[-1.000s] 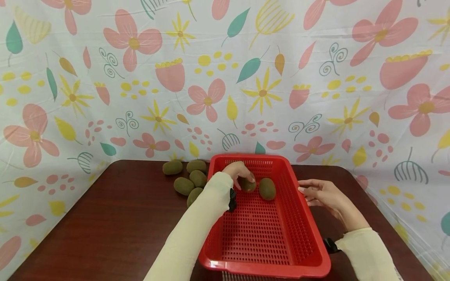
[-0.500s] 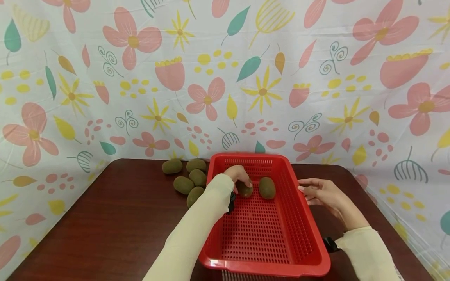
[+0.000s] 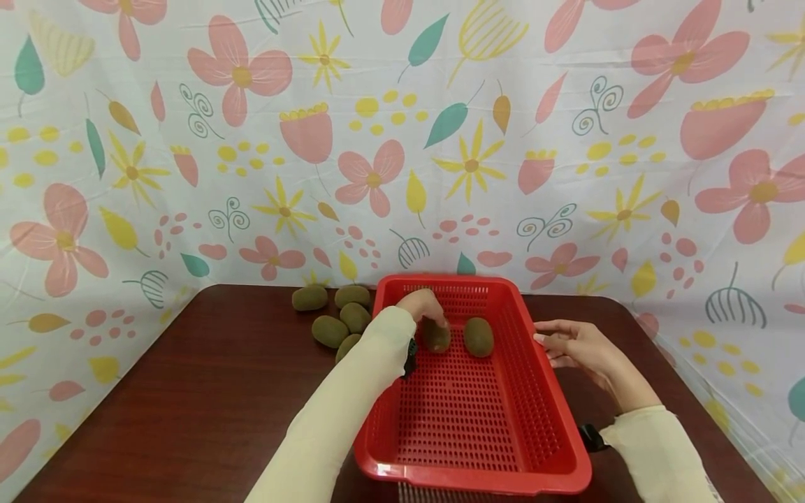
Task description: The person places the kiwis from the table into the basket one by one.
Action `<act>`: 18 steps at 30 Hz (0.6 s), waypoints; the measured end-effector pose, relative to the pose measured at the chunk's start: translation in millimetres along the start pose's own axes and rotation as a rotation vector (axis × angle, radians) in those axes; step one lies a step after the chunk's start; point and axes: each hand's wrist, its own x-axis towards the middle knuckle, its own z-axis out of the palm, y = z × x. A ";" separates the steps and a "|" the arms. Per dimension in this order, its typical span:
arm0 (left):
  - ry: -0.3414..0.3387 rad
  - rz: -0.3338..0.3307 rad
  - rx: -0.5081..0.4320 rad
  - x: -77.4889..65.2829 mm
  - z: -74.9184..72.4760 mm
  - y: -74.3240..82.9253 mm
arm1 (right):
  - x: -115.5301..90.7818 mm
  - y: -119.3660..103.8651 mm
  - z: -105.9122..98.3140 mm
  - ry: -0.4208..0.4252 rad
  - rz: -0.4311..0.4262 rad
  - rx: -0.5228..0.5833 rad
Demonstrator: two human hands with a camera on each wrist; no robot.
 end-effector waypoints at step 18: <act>0.005 0.027 -0.078 -28.8 -37.3 2.3 | 0.1 0.2 -0.5 -0.004 -0.004 -0.007</act>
